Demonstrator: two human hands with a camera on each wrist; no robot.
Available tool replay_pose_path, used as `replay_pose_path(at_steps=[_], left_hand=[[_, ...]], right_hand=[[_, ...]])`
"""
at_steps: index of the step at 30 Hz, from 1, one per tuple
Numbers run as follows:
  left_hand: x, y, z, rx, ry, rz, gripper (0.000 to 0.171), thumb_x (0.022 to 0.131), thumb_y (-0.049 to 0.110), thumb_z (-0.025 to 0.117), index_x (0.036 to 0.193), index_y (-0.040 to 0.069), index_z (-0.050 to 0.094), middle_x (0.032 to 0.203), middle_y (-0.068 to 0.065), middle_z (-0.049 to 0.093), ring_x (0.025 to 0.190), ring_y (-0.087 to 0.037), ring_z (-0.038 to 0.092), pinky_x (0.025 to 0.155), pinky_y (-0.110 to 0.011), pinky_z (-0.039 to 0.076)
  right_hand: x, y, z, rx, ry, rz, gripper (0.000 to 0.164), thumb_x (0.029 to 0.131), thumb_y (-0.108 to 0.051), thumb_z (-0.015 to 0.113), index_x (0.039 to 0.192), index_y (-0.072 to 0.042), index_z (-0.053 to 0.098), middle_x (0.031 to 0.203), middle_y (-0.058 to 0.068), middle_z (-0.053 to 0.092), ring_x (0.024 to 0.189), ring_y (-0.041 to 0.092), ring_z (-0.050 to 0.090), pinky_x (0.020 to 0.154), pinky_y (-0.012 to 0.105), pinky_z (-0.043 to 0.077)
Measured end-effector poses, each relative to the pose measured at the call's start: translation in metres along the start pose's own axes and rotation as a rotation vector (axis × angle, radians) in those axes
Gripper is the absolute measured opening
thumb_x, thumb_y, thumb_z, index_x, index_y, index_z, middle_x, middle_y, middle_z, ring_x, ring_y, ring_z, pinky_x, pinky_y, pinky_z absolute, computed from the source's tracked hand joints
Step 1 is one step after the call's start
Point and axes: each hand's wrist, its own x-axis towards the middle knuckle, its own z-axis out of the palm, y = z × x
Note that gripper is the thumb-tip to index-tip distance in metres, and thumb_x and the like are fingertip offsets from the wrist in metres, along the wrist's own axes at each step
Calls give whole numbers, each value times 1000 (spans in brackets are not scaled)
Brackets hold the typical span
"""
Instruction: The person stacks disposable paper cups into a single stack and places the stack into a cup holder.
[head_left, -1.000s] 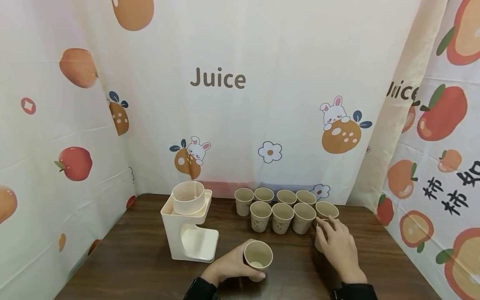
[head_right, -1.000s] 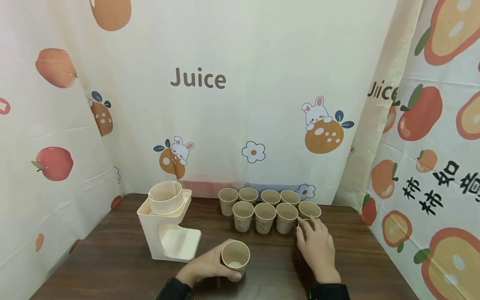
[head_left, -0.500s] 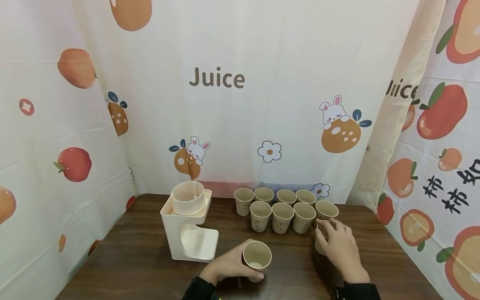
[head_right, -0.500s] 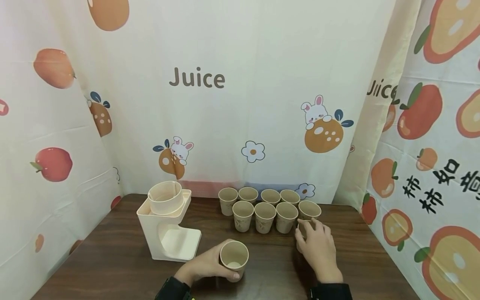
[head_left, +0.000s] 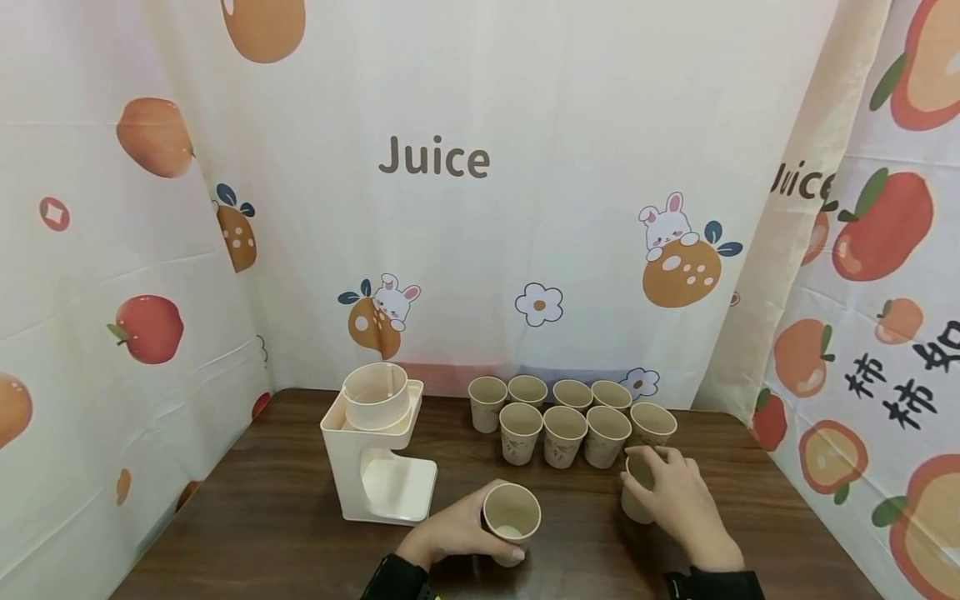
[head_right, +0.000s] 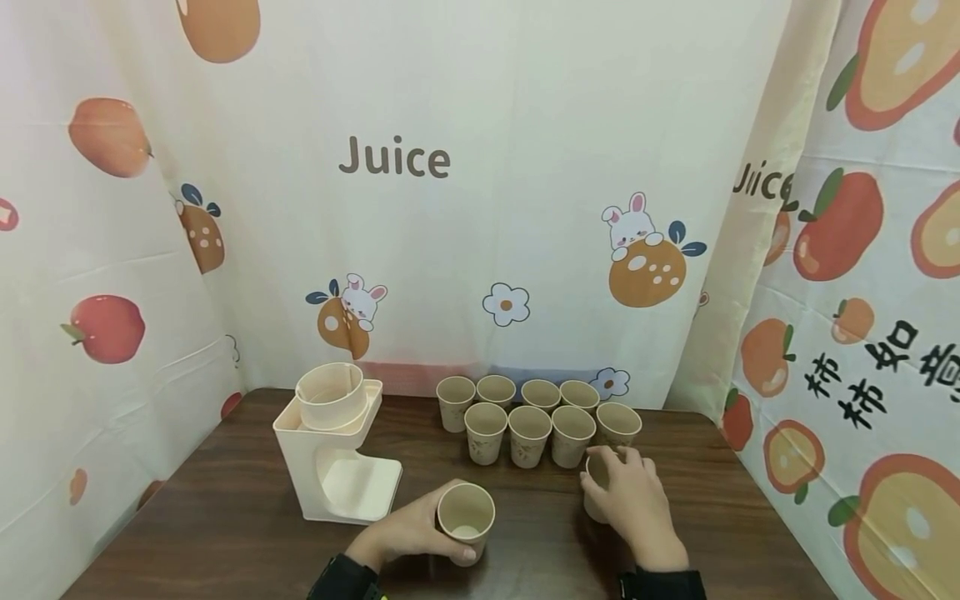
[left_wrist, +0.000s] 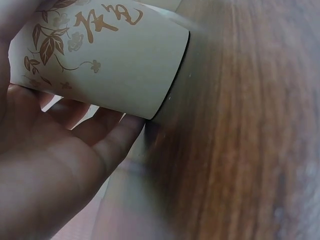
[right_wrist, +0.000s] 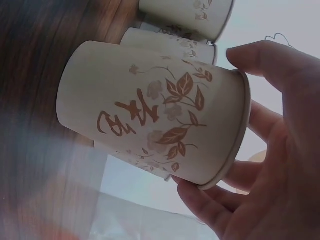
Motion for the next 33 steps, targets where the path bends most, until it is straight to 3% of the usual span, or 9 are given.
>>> replay_pose_path(at_steps=[9,17,24,33], left_hand=[[1,0,0,35,8,11,63,71,17,80,126,20,48,121,-16,57,110,-36,51,95,-49,43],[0,0,-1,23,7,8,64,72,16,80,127,20,48,122,-17,56,111,-38,50,95,-49,42],[0,1,-1,16,17,30,70,72,14,80,130,20,43,123,-16,55,113,-39,47,96,-53,40],[-2,3,-1,29,18,16,69,71,14,81,129,20,44,122,-16,55,112,-39,48,97,-51,40]], right_hand=[[1,-3,0,34,-31,14,45,84,-44,64,119,-15,61,105,35,52,90,51,48,74,62,41],[2,-19,-2,156,16,-19,46,84,-43,66,120,-16,61,103,32,54,95,49,49,75,63,42],[2,-40,-9,258,50,-59,48,84,-44,66,123,-17,60,105,24,55,100,38,51,80,59,43],[1,-62,-20,303,132,-118,48,83,-43,68,126,-25,58,108,11,55,103,24,49,82,54,44]])
